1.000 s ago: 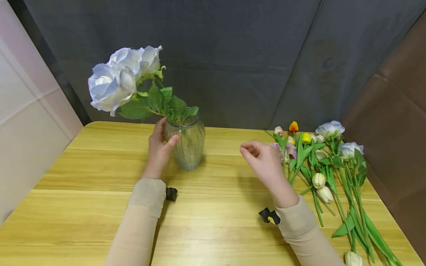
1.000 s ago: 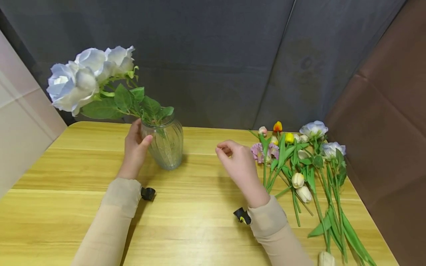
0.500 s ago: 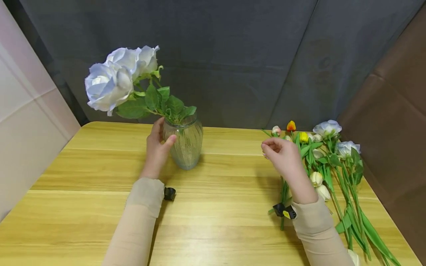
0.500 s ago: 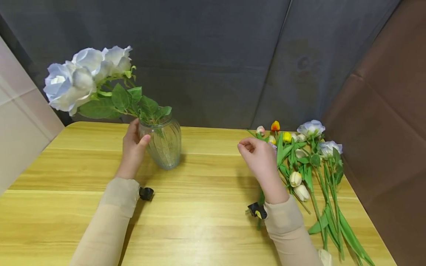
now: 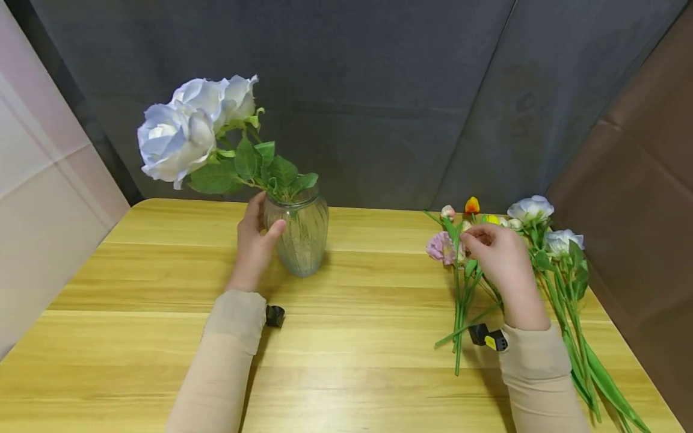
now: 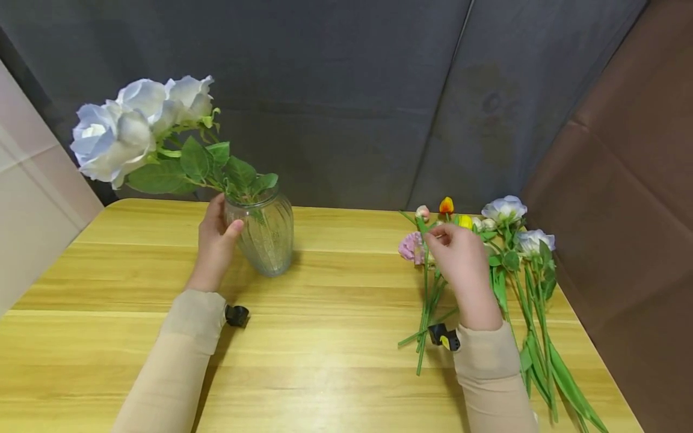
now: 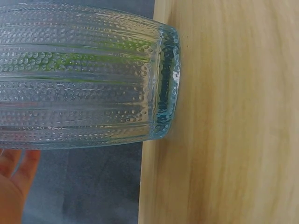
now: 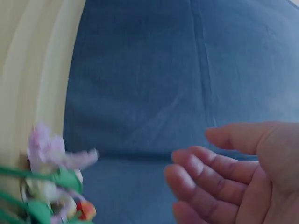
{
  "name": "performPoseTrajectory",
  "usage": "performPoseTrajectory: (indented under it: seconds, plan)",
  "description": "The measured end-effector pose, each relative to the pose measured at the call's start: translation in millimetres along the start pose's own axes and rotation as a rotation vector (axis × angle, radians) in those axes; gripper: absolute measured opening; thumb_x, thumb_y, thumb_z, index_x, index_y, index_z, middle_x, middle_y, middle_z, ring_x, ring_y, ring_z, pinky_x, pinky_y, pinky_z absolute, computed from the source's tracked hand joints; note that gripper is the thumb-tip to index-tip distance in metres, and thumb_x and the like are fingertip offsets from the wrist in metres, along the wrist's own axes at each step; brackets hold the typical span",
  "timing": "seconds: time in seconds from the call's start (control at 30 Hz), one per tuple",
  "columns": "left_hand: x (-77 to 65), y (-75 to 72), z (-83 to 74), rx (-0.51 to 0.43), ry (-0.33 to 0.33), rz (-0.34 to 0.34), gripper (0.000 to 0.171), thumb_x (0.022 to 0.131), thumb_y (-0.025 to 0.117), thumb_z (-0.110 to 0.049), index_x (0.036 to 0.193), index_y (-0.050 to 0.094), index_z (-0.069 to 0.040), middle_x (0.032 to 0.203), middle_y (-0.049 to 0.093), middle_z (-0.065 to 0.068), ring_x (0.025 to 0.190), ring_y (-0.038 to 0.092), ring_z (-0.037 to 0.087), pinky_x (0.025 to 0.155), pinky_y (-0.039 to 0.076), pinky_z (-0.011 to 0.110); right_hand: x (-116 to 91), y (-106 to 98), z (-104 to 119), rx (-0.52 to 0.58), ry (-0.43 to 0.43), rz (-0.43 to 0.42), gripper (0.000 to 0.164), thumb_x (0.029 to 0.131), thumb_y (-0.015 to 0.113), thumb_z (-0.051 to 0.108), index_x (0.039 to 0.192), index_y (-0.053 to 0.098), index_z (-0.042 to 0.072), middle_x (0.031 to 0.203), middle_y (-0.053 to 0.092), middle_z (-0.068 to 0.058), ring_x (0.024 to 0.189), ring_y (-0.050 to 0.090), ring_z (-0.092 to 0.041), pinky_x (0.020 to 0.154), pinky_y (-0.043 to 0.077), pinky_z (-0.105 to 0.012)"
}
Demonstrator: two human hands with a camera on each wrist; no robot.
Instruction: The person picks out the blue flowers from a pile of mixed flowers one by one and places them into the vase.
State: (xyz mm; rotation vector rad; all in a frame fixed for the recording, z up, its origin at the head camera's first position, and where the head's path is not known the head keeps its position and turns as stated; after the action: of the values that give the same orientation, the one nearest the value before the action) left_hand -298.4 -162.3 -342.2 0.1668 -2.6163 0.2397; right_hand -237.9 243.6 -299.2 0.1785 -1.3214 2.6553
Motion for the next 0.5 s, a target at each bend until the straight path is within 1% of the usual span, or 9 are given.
performPoseTrajectory:
  seconds: [0.1,0.13,0.27,0.37,0.4,0.5]
  plan:
    - [-0.2,0.4,0.4,0.006,-0.002,0.008,0.097,0.078,0.064,-0.066,0.145,0.035,-0.001,0.134,0.051,0.018,0.117,0.050,0.025,0.101,0.036,0.036,0,-12,-13,-0.062,0.044,-0.017,0.033,0.097,0.054,0.029,0.108,0.067,0.000,0.089,0.067,-0.015,0.077,0.061,-0.029,0.064,0.047,-0.042]
    - [-0.2,0.7,0.2,0.006,-0.003,0.011,0.098,0.078,0.065,-0.065,0.145,0.034,-0.001,0.134,0.050,0.019,0.118,0.049,0.027,0.102,0.035,0.039,0,-15,-18,-0.085,0.061,-0.020,0.033,0.097,0.053,0.028,0.108,0.066,-0.001,0.091,0.067,-0.017,0.077,0.061,-0.030,0.063,0.047,-0.042]
    - [0.0,1.1,0.2,0.015,-0.007,0.016,0.098,0.079,0.065,-0.065,0.146,0.033,0.000,0.136,0.049,0.020,0.119,0.048,0.029,0.104,0.034,0.042,-1,-30,-41,-0.162,0.138,-0.049,0.031,0.096,0.052,0.022,0.107,0.065,-0.004,0.094,0.065,-0.021,0.076,0.058,-0.033,0.063,0.045,-0.044]
    - [0.1,1.3,0.4,0.026,-0.012,0.019,0.092,0.082,0.065,-0.060,0.145,0.034,-0.002,0.135,0.050,0.019,0.119,0.049,0.028,0.104,0.034,0.041,-2,-40,-60,-0.204,0.193,-0.068,0.031,0.095,0.051,0.020,0.104,0.065,-0.006,0.098,0.063,-0.024,0.078,0.055,-0.038,0.065,0.044,-0.049]
    - [0.0,1.4,0.4,0.029,-0.012,0.019,0.089,0.083,0.065,-0.058,0.145,0.035,-0.002,0.134,0.050,0.018,0.119,0.049,0.028,0.104,0.035,0.041,-2,-42,-66,-0.208,0.209,-0.069,0.031,0.095,0.051,0.020,0.102,0.065,-0.006,0.097,0.062,-0.024,0.079,0.055,-0.039,0.067,0.043,-0.051]
    - [-0.1,1.2,-0.7,0.040,-0.007,0.017,0.081,0.086,0.066,-0.051,0.145,0.036,-0.002,0.132,0.051,0.018,0.116,0.050,0.027,0.102,0.036,0.041,-3,-47,-79,-0.203,0.244,-0.063,0.029,0.094,0.052,0.019,0.096,0.066,-0.006,0.092,0.062,-0.024,0.081,0.054,-0.040,0.069,0.043,-0.052]
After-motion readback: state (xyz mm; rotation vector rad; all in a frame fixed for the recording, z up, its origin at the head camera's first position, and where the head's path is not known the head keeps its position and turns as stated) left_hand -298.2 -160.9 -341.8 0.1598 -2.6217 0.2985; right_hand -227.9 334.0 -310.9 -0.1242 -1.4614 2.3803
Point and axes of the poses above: each hand's wrist, its own x-axis towards the middle knuckle, its own y-axis out of the palm, z = x × y, the point moved 7 cm from there along x, towards the middle knuckle
